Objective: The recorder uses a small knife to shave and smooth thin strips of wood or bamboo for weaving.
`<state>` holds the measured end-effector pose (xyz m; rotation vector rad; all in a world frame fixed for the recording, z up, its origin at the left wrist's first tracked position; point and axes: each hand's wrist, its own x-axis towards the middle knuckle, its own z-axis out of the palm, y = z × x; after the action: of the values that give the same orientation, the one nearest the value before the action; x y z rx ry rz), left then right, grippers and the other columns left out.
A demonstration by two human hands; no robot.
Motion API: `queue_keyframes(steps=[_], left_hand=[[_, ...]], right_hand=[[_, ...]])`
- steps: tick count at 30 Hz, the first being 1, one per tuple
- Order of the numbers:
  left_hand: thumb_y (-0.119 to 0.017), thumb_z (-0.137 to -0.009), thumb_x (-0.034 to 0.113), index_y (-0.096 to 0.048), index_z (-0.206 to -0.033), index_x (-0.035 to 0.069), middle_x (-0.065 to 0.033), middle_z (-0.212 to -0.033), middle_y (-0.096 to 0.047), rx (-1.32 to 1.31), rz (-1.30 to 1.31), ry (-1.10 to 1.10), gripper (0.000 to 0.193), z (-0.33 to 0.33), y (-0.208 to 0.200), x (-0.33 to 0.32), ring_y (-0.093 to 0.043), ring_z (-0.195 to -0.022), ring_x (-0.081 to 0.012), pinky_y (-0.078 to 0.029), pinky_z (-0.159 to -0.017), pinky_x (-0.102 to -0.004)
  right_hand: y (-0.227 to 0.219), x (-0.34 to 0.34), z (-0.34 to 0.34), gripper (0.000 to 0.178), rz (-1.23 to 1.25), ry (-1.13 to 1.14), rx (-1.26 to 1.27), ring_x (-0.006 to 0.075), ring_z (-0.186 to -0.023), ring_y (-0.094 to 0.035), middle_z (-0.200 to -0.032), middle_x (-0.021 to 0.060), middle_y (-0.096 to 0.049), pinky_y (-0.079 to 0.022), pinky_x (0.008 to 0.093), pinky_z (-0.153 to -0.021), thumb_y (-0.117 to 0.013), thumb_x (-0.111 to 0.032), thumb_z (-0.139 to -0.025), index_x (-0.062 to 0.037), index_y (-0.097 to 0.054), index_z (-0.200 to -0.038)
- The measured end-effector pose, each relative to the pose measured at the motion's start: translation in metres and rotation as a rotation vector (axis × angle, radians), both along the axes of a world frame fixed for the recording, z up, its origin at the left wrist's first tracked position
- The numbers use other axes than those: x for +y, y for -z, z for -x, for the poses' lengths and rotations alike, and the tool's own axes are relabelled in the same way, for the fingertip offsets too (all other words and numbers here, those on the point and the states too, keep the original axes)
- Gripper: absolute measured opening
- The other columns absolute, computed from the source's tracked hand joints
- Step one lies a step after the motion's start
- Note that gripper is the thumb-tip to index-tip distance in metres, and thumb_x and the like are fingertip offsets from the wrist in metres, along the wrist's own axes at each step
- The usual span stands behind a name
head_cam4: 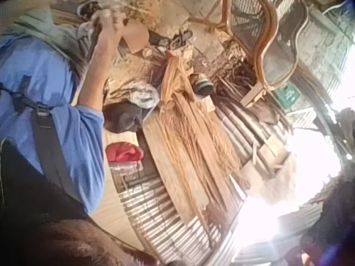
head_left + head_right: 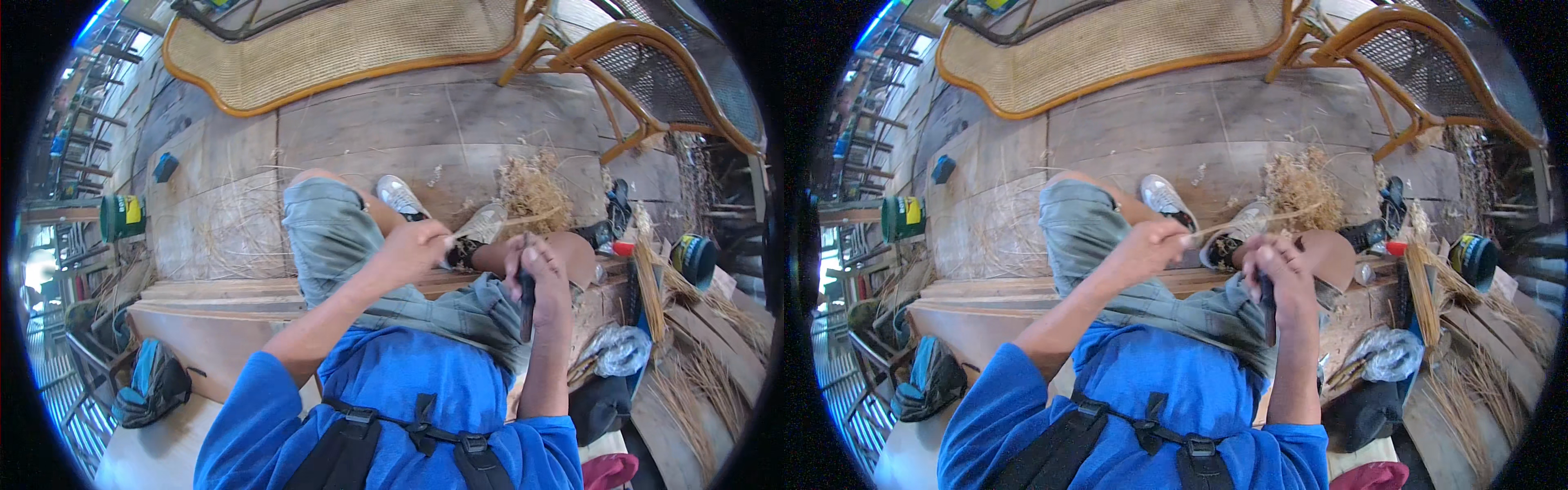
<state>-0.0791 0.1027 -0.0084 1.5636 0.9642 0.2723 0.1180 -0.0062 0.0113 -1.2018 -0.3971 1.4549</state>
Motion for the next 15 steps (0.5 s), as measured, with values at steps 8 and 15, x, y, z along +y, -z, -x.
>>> queue_keyframes(steps=[8,15], left_hand=[[-0.052,-0.089,0.022,-0.059,-0.081,0.001,0.0018,-0.065,-0.051,-0.031,0.193,0.159,0.023,-0.005,-0.007,-0.025,-0.045,-0.061,-0.0062,-0.037,-0.055,-0.0210],[-0.050,-0.089,0.029,-0.059,-0.079,0.003,0.0029,-0.064,-0.048,0.217,0.427,0.290,0.030,0.063,-0.029,0.003,-0.043,-0.060,-0.0066,-0.036,-0.054,-0.0235]], right_hand=[[-0.007,-0.006,0.028,0.031,0.052,-0.042,0.272,0.0103,-0.049,-0.045,-0.070,0.0056,-0.054,-0.036,0.0216,-0.044,-0.055,-0.023,-0.088,0.0014,-0.053,-0.107],[-0.073,-0.039,-0.114,0.032,-0.010,0.821,-0.545,0.0058,-0.053,-0.043,-0.070,-0.0022,-0.052,-0.033,0.0188,-0.041,-0.052,-0.035,-0.089,-0.0068,-0.057,-0.104]])
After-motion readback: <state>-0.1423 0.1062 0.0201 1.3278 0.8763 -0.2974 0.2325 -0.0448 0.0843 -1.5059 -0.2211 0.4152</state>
